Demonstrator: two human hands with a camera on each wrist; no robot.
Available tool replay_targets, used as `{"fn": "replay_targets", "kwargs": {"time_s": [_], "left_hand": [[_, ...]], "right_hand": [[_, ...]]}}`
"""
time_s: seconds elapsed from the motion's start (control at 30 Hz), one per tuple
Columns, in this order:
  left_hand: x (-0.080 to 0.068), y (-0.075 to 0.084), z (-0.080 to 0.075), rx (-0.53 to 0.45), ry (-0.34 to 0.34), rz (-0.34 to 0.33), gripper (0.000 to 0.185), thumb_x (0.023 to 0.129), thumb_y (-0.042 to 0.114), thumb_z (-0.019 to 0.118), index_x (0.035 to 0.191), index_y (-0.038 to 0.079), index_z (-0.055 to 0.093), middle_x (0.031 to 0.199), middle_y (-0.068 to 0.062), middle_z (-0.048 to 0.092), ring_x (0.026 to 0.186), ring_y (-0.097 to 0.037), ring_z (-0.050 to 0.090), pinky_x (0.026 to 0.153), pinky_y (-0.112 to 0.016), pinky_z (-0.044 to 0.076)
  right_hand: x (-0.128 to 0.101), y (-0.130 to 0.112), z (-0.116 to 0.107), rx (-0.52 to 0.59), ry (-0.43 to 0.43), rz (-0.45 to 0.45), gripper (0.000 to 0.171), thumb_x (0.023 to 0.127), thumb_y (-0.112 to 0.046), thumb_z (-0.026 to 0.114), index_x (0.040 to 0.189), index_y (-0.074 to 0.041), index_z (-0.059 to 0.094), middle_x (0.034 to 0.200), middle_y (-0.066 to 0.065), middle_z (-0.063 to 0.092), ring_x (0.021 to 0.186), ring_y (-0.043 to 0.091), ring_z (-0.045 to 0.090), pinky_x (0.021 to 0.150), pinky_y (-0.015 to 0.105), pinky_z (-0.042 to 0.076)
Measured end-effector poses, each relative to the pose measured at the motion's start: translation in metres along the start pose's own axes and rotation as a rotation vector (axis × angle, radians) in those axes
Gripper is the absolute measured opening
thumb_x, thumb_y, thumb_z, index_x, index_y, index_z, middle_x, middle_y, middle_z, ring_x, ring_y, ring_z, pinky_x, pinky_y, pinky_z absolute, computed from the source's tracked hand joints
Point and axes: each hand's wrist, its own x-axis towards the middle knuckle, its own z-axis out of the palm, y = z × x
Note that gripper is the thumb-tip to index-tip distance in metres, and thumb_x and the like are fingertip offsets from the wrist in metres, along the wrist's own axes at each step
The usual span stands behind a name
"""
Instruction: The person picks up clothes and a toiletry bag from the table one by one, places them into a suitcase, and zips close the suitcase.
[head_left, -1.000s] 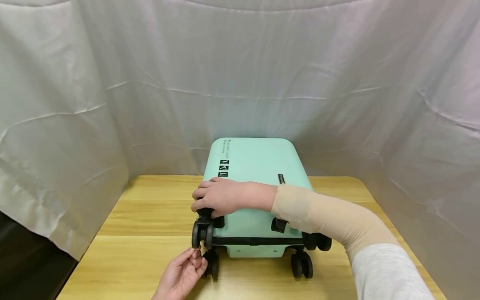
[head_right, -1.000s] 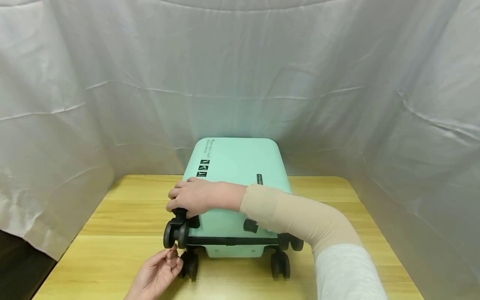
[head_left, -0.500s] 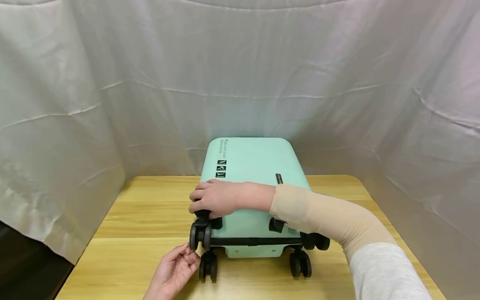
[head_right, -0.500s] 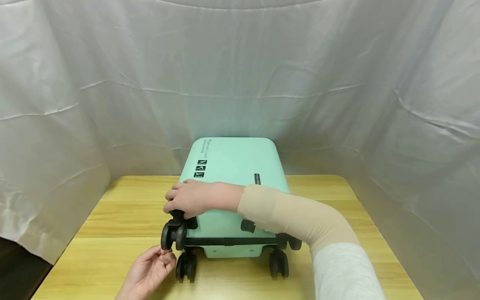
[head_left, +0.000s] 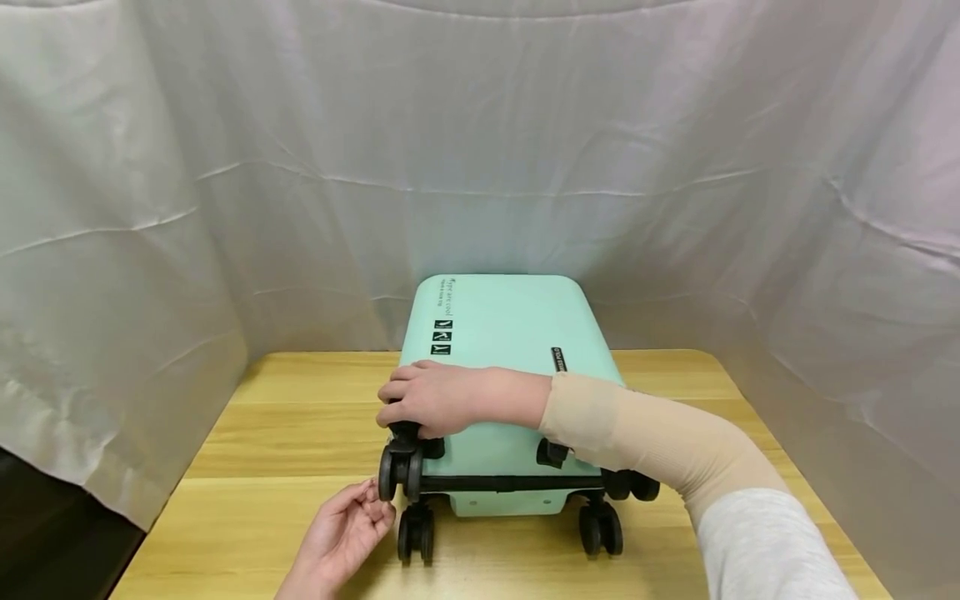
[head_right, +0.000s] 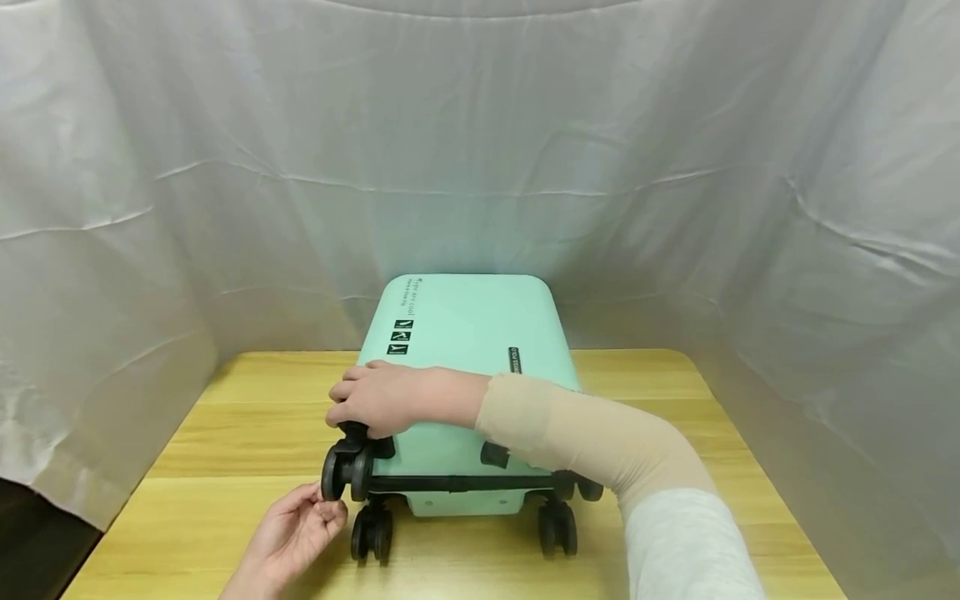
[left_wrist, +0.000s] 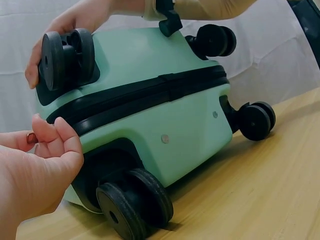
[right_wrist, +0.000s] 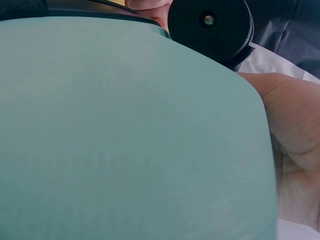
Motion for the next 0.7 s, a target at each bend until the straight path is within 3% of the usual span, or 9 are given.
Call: {"fn": "replay_targets", "kwargs": {"time_s": [0.23, 0.53, 0.7], "left_hand": [[0.003, 0.007, 0.003, 0.022, 0.019, -0.002, 0.047, 0.106, 0.012, 0.017, 0.1, 0.001, 0.062, 0.093, -0.003, 0.063, 0.075, -0.01, 0.053, 0.091, -0.026, 0.047], [0.014, 0.015, 0.001, 0.077, 0.056, -0.049, 0.042, 0.106, 0.013, 0.021, 0.101, 0.003, 0.062, 0.09, 0.0, 0.061, 0.075, -0.007, 0.051, 0.085, -0.02, 0.047], [0.016, 0.024, -0.001, 0.177, 0.035, -0.102, 0.046, 0.106, 0.016, 0.02, 0.104, 0.004, 0.064, 0.09, 0.003, 0.063, 0.076, -0.005, 0.052, 0.092, -0.024, 0.049]], "right_hand": [[0.001, 0.001, 0.001, 0.006, 0.014, -0.006, 0.044, 0.095, -0.021, 0.062, 0.137, -0.031, 0.052, 0.145, -0.004, 0.047, 0.134, 0.017, 0.041, 0.112, 0.035, 0.038], [-0.006, 0.001, 0.006, 0.025, 0.024, -0.015, 0.044, 0.094, -0.02, 0.063, 0.136, -0.03, 0.053, 0.14, -0.004, 0.05, 0.133, 0.017, 0.042, 0.112, 0.035, 0.037], [-0.013, 0.005, 0.005, 0.103, 0.017, -0.019, 0.049, 0.094, -0.027, 0.064, 0.141, -0.028, 0.049, 0.146, -0.002, 0.047, 0.14, 0.018, 0.038, 0.117, 0.033, 0.033]]}}
